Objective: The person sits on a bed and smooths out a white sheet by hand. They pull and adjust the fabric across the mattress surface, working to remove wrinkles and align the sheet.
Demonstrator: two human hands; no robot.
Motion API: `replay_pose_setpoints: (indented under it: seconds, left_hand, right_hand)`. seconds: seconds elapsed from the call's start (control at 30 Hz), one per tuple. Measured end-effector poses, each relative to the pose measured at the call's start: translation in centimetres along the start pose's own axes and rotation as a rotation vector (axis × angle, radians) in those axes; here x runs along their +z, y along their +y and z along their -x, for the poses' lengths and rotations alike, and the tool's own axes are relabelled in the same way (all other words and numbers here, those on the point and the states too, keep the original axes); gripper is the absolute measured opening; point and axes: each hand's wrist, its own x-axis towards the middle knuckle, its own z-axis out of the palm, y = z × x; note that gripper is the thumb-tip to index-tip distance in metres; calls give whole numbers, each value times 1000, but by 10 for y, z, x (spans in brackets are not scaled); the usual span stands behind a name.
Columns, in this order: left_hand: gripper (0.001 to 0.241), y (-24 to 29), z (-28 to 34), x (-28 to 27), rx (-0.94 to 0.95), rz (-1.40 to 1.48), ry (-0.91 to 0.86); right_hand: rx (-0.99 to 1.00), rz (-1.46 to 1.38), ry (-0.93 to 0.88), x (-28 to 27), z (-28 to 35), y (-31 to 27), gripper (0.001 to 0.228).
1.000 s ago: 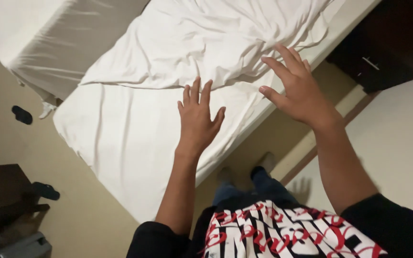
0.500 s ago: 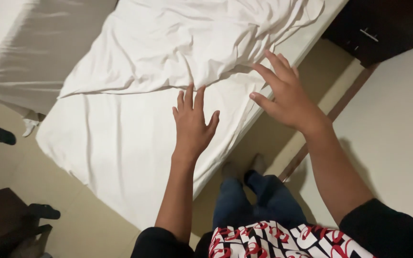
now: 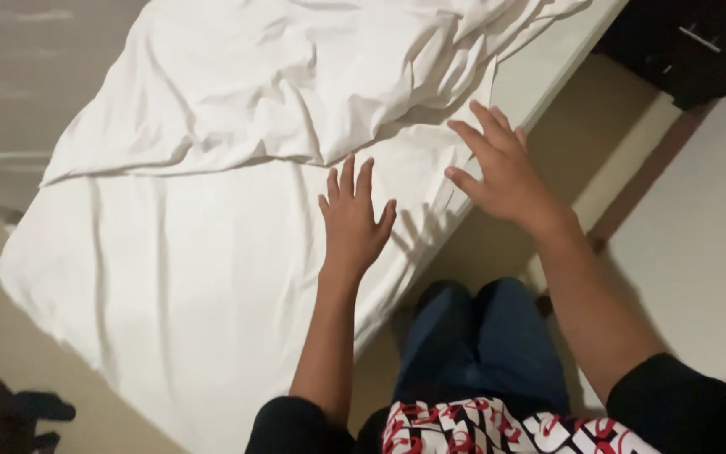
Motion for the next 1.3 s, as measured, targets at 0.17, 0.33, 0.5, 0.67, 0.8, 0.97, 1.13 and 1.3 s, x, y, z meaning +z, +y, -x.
replay_pose_setpoints:
  seconds: [0.17, 0.33, 0.5, 0.67, 0.8, 0.97, 1.13, 1.3]
  left_hand:
    - [74, -37, -3, 66, 17, -12, -1]
    - [73, -87, -5, 138, 71, -53, -18]
    - [62, -115, -3, 176, 197, -147, 122]
    - [59, -122, -5, 188, 223, -100, 205]
    - [59, -123, -3, 190, 232, -120, 189]
    - [58, -122, -2, 188, 234, -97, 197]
    - [57, -119, -4, 181, 219, -67, 202]
    - [58, -126, -8, 181, 229, 40, 256]
  right_hand:
    - [18, -21, -40, 65, 2, 43, 65]
    - [28, -8, -46, 139, 1, 81, 65]
    - [-62, 43, -47, 193, 1, 99, 70]
    - [-96, 195, 27, 217, -2, 98, 69]
    - [-94, 198, 58, 221, 4, 93, 67]
    - [-58, 207, 37, 223, -3, 93, 68]
    - [-3, 221, -4, 222, -19, 89, 72]
    - [-86, 228, 101, 219, -38, 81, 70]
